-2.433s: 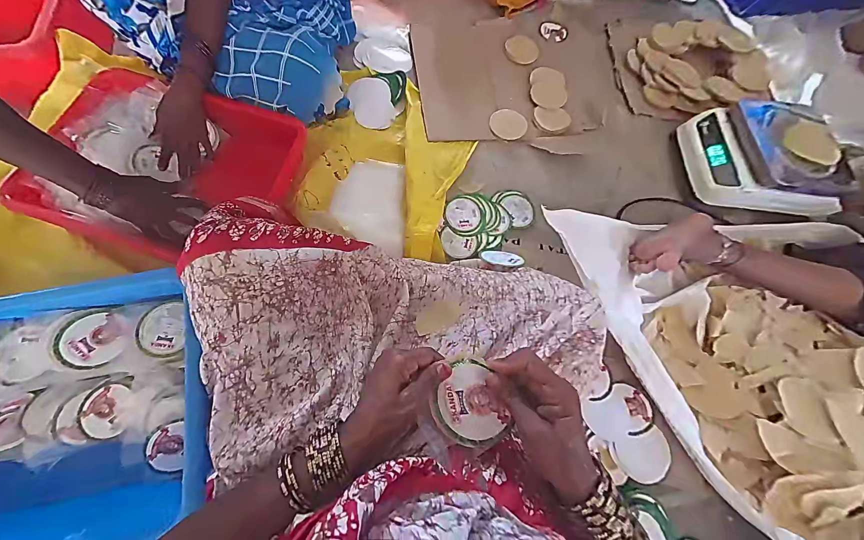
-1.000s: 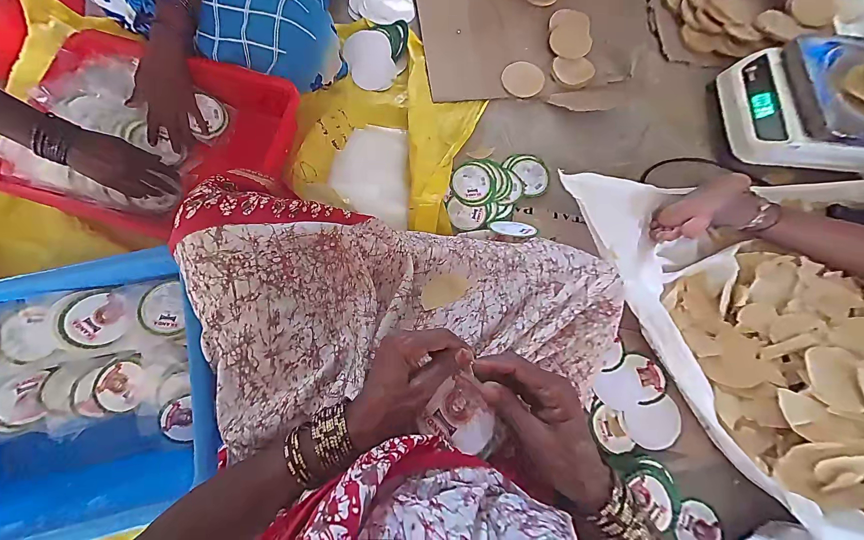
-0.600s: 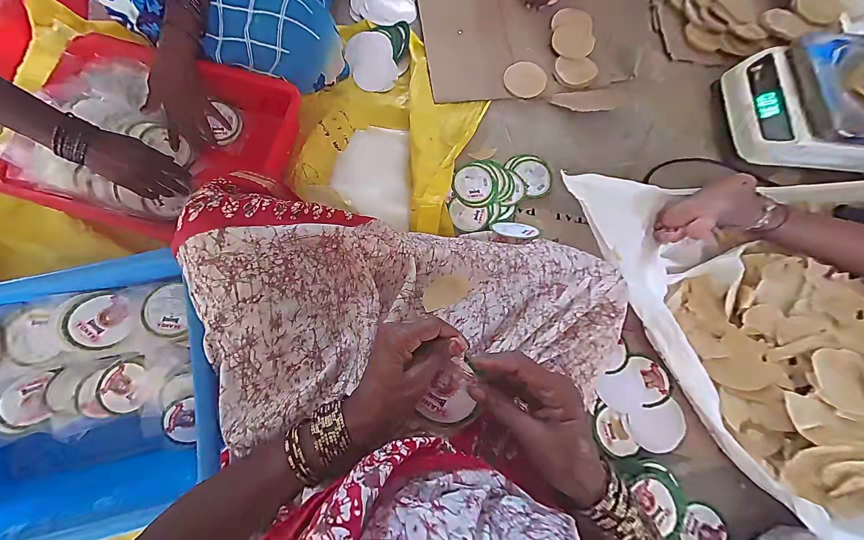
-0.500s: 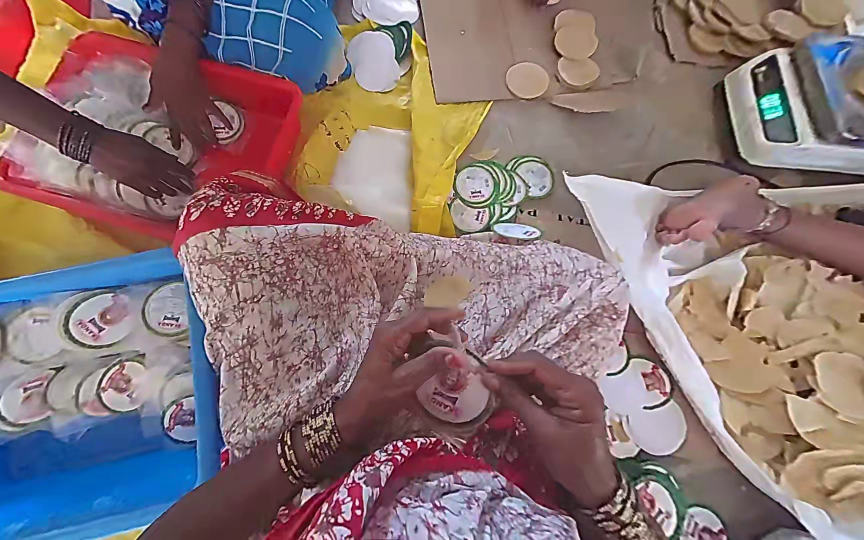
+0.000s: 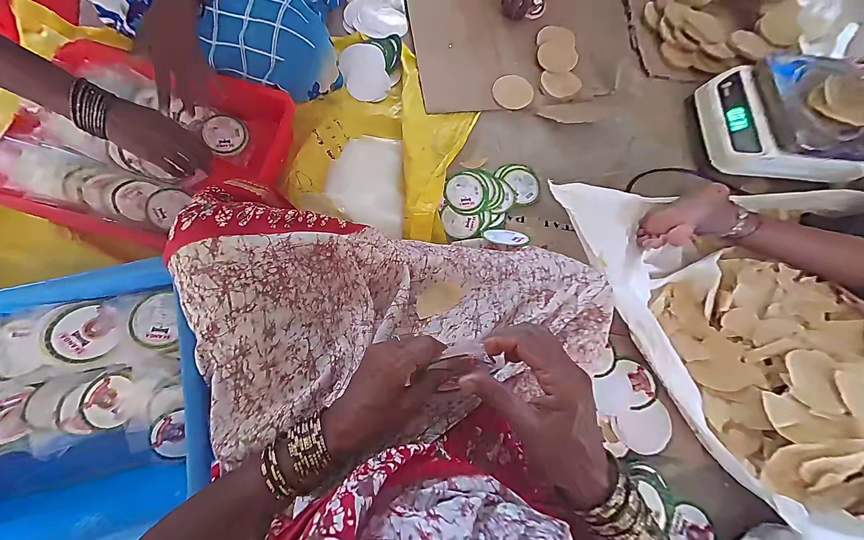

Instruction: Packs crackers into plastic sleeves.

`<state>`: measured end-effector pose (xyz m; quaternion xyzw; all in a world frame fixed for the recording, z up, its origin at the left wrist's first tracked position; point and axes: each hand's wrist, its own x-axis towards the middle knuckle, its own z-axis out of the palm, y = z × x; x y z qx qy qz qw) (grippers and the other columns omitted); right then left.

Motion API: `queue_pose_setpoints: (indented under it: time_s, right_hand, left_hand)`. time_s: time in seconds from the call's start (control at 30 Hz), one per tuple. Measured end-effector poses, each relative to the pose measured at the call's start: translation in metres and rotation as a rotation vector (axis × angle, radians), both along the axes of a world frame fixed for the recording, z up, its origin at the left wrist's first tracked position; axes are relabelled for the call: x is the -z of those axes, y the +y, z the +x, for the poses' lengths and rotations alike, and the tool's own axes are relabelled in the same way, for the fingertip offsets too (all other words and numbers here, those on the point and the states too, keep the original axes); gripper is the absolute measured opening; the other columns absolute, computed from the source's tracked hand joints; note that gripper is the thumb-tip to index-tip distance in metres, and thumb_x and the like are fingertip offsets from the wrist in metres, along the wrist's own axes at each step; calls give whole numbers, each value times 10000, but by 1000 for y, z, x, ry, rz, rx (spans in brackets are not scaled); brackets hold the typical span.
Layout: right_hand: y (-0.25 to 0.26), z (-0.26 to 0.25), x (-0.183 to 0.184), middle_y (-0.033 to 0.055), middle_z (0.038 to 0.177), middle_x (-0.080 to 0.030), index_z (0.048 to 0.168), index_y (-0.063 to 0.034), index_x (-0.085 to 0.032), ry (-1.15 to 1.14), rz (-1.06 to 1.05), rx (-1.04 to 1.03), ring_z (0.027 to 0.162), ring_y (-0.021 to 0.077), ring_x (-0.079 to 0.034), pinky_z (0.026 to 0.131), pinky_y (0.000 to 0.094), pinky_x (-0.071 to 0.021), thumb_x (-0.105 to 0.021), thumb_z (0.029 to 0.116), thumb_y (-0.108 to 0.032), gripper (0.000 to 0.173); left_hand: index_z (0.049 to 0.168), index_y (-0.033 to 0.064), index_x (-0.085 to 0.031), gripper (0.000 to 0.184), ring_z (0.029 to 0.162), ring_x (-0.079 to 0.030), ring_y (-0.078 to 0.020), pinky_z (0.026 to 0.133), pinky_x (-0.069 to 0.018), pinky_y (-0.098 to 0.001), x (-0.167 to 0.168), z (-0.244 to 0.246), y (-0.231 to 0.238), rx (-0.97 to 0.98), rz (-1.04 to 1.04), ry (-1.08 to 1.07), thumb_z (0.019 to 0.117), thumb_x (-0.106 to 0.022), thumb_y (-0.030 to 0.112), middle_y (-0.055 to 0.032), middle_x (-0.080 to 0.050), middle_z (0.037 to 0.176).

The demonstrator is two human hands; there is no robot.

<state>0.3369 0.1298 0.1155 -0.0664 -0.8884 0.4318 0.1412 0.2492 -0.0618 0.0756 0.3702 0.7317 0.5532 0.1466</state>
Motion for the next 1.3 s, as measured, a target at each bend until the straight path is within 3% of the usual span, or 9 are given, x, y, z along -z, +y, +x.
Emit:
queue_pose_setpoints:
  time_s: [0.23,0.4,0.5,0.73,0.83,0.97,1.07,1.17,1.3]
  right_hand:
    - [-13,-6,-6,-68,912,-690,884,-170,-719,68,-82,-5,954,23,-598,842,166,-473,-718,912,-254,88]
    - [-5,-5,-10,-67,959,-716,935,-168,-749,-24,-572,-67,961,47,-628,876,221,-497,-717,918,-215,59]
    - [3,-4,-13,-60,905,-723,973,-133,-755,-56,-777,-102,840,10,-664,774,180,-559,-716,940,-210,93]
    - [2,5,-16,-114,861,-651,1056,-155,-677,-126,-429,-146,741,-52,-566,631,107,-456,-796,857,-294,270]
    - [7,8,-16,-117,713,-609,881,-177,-704,-110,-284,-29,628,-57,-535,553,103,-428,-764,826,-253,111]
    - [20,9,-19,-111,974,-696,906,-250,-703,-107,-248,-64,1003,32,-620,853,195,-501,-763,859,-334,114]
    - [11,7,-15,-122,965,-657,1030,-231,-683,-71,-173,-70,904,-28,-584,783,145,-485,-781,862,-444,289]
    - [2,4,-12,-97,830,-640,870,-181,-649,-17,-75,-88,875,1,-560,802,179,-424,-738,895,-341,186]
    - [5,1,-14,-110,920,-691,860,-186,-632,-16,-161,-127,990,0,-595,880,155,-456,-726,853,-220,101]
  left_hand:
    - [1006,5,-711,174,788,-710,-164,731,-577,-287,4,3,4,-25,2,199,989,-633,160,-115,-735,875]
    - [1010,23,-711,160,780,-701,-173,717,-572,-289,-1,-1,3,-13,-28,260,982,-645,167,-105,-726,872]
    - [1019,30,-711,171,788,-692,-180,724,-562,-291,-6,-4,1,18,-30,274,998,-632,180,-104,-722,884]
    - [998,-2,-711,153,787,-694,-148,744,-564,-254,-4,-4,-2,54,-2,153,969,-647,134,-119,-726,878]
    - [999,-16,-711,156,828,-699,-128,796,-566,-238,-1,-7,-3,46,35,86,974,-654,127,-124,-729,892]
    - [1006,-16,-714,166,845,-697,-115,808,-568,-241,2,-8,-6,49,32,38,973,-661,138,-116,-730,907]
    - [997,-14,-714,157,836,-688,-82,801,-561,-222,0,-8,-3,50,57,-23,965,-671,134,-101,-731,896]
    - [1003,-17,-719,162,859,-692,-88,816,-562,-224,1,-7,0,62,91,-19,964,-671,132,-105,-733,910]
    - [1023,-17,-720,157,892,-700,-103,846,-567,-235,4,-6,1,70,93,7,969,-665,120,-115,-736,939]
